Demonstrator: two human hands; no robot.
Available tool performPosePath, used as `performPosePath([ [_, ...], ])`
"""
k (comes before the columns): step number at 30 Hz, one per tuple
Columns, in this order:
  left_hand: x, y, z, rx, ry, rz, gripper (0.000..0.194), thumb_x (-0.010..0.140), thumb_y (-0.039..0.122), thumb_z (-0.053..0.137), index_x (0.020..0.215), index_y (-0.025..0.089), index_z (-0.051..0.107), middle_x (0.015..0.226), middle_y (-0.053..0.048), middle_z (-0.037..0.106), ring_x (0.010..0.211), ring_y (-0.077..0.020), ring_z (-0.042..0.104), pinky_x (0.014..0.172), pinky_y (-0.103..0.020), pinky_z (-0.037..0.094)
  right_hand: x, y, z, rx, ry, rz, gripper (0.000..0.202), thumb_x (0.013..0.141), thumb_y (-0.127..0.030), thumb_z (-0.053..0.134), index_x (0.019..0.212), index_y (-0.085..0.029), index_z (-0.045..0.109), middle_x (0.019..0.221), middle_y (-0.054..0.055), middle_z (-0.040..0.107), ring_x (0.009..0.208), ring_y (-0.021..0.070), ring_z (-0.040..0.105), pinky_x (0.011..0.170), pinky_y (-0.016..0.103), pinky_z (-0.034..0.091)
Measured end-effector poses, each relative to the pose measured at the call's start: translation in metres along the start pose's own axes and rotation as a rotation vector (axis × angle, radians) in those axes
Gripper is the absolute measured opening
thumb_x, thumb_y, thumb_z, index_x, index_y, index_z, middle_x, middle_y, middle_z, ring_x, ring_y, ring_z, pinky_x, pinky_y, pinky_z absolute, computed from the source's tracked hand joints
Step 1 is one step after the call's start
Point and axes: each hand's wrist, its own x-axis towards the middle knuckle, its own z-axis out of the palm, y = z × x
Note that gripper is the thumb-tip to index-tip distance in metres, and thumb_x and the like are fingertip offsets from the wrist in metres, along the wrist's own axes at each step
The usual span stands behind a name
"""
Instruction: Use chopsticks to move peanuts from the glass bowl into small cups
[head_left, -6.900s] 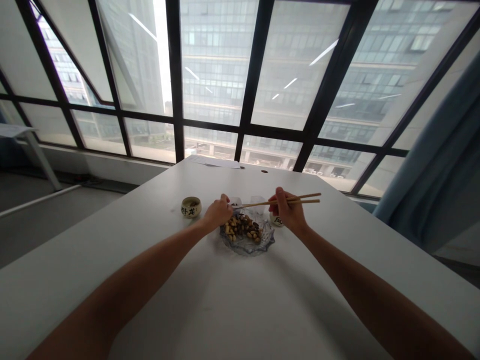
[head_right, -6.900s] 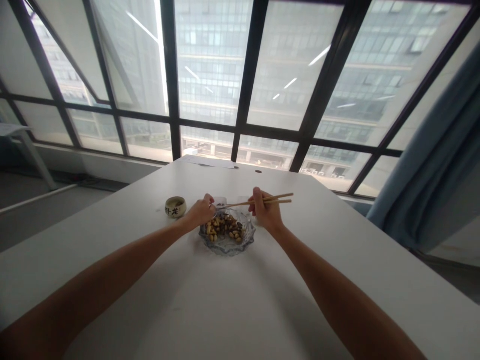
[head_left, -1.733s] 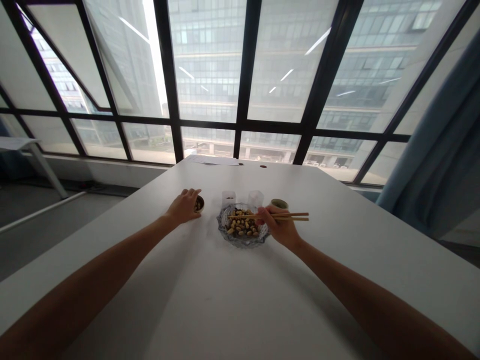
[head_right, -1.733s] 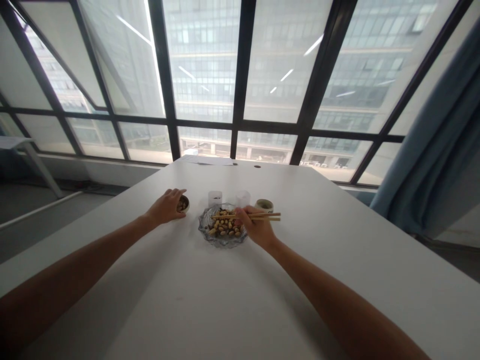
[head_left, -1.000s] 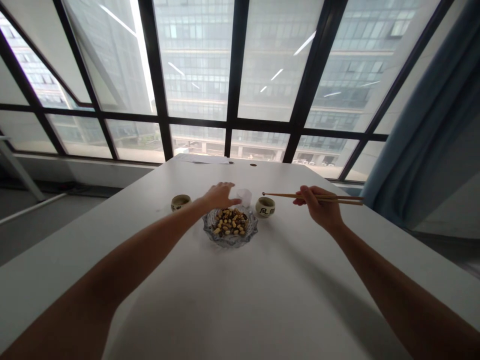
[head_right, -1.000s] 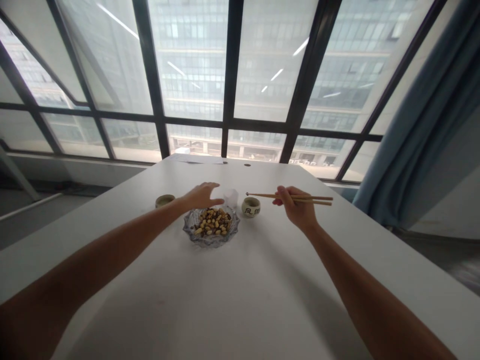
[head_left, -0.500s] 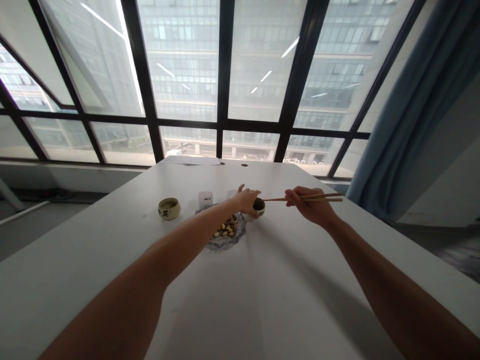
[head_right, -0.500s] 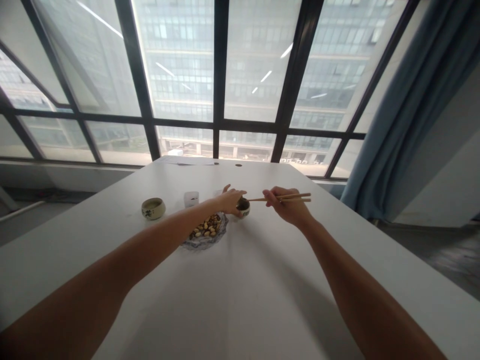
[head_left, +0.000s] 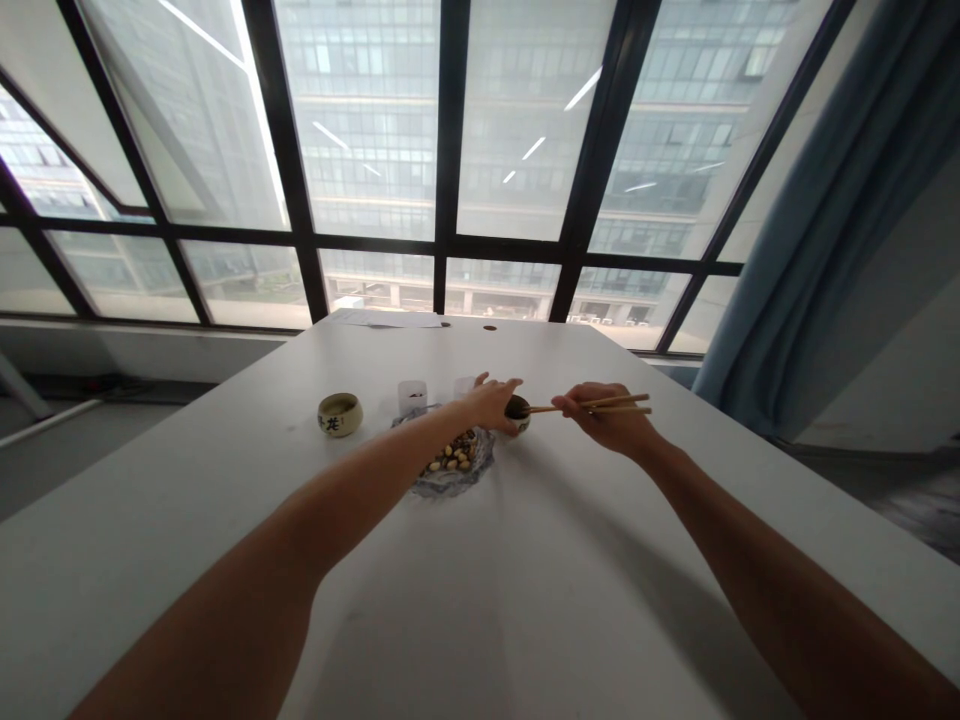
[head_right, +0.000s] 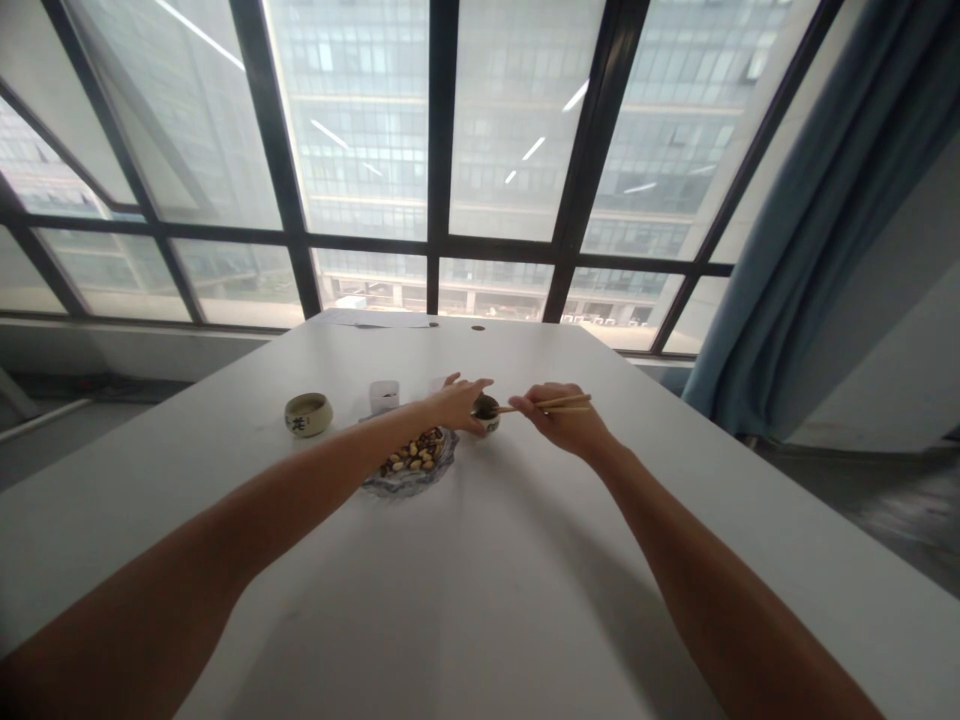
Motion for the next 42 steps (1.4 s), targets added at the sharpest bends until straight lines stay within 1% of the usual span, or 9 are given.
performPosePath([
  [4, 0.002, -0.003, 0.0, -0.028, -0.033, -0.028, 0.102, 0.072, 0.056, 0.074, 0.153, 0.018, 0.026, 0.139, -0.015, 0.062, 0.135, -0.0323, 0.051, 0.122, -0.054, 0.013, -0.001, -0.007, -0.001, 0.021, 0.038, 0.071, 0.062, 0.093, -0.069, 0.045, 0.06, -0.021, 0.064, 0.052, 0.004, 0.064, 0.046, 0.0156, 0.057, 0.047, 0.028, 0.042],
  [8, -0.01, -0.015, -0.008, -0.012, -0.046, -0.031, 0.088, 0.079, 0.051, 0.07, 0.151, 0.018, 0.032, 0.141, -0.015, 0.06, 0.137, -0.0301, 0.049, 0.123, -0.054, 0.009, -0.002, -0.02, 0.0, 0.173, 0.3, 0.133, 0.065, 0.093, -0.073, 0.043, 0.065, -0.02, 0.066, 0.056, 0.006, 0.068, 0.05, 0.0175, 0.062, 0.05, 0.029, 0.047],
  [10, -0.027, -0.027, -0.016, -0.016, 0.023, -0.017, 0.072, 0.085, 0.048, 0.065, 0.146, 0.018, 0.041, 0.144, -0.014, 0.058, 0.139, -0.0294, 0.047, 0.123, -0.053, 0.009, -0.001, -0.029, 0.003, 0.309, 0.343, 0.18, 0.067, 0.091, -0.076, 0.043, 0.065, -0.02, 0.067, 0.053, 0.006, 0.067, 0.049, 0.0177, 0.062, 0.049, 0.029, 0.049],
  [15, -0.094, -0.067, -0.03, -0.116, 0.327, 0.025, 0.042, 0.093, 0.041, 0.053, 0.127, 0.018, 0.061, 0.134, -0.012, 0.065, 0.13, -0.028, 0.055, 0.121, -0.05, 0.025, 0.004, -0.058, 0.02, 0.492, 0.009, 0.26, 0.063, 0.084, -0.076, 0.055, 0.061, -0.019, 0.068, 0.048, 0.006, 0.065, 0.042, 0.0166, 0.059, 0.042, 0.027, 0.046],
  [19, -0.138, -0.093, -0.023, -0.292, 0.412, -0.03, 0.034, 0.09, 0.041, 0.055, 0.113, 0.02, 0.069, 0.117, -0.01, 0.072, 0.112, -0.026, 0.064, 0.107, -0.044, 0.045, 0.016, -0.068, 0.045, 0.459, -0.22, 0.198, 0.058, 0.084, -0.072, 0.058, 0.061, -0.02, 0.067, 0.051, 0.005, 0.067, 0.047, 0.0171, 0.063, 0.044, 0.025, 0.047],
  [25, -0.166, -0.097, -0.003, -0.55, 0.34, -0.104, 0.04, 0.085, 0.044, 0.059, 0.116, 0.021, 0.067, 0.125, -0.01, 0.069, 0.115, -0.026, 0.064, 0.096, -0.04, 0.053, 0.031, -0.06, 0.073, 0.405, -0.071, 0.216, 0.06, 0.084, -0.075, 0.055, 0.062, -0.02, 0.064, 0.056, 0.007, 0.07, 0.047, 0.0179, 0.062, 0.042, 0.026, 0.045],
  [30, -0.173, -0.085, 0.01, -0.615, 0.403, -0.106, 0.036, 0.085, 0.034, 0.055, 0.118, 0.02, 0.064, 0.136, -0.011, 0.064, 0.123, -0.0269, 0.059, 0.097, -0.04, 0.052, 0.031, -0.054, 0.06, 0.476, 0.035, 0.267, 0.062, 0.083, -0.076, 0.056, 0.068, -0.017, 0.068, 0.056, 0.009, 0.069, 0.048, 0.0188, 0.063, 0.044, 0.027, 0.047],
  [35, -0.176, -0.082, 0.017, -0.676, 0.44, -0.144, 0.035, 0.087, 0.032, 0.051, 0.118, 0.022, 0.063, 0.138, -0.009, 0.063, 0.127, -0.0267, 0.057, 0.103, -0.042, 0.049, 0.029, -0.06, 0.043, 0.314, -0.055, 0.169, 0.059, 0.086, -0.071, 0.057, 0.062, -0.017, 0.065, 0.056, 0.008, 0.068, 0.047, 0.0165, 0.059, 0.042, 0.026, 0.041],
  [42, -0.178, -0.078, 0.014, -0.705, 0.462, -0.152, 0.034, 0.086, 0.033, 0.051, 0.116, 0.022, 0.065, 0.137, -0.008, 0.064, 0.128, -0.0272, 0.057, 0.11, -0.044, 0.044, 0.028, -0.071, 0.049, 0.209, -0.189, 0.031, 0.056, 0.093, -0.065, 0.05, 0.062, -0.02, 0.062, 0.055, 0.005, 0.068, 0.048, 0.0155, 0.058, 0.045, 0.026, 0.041],
])
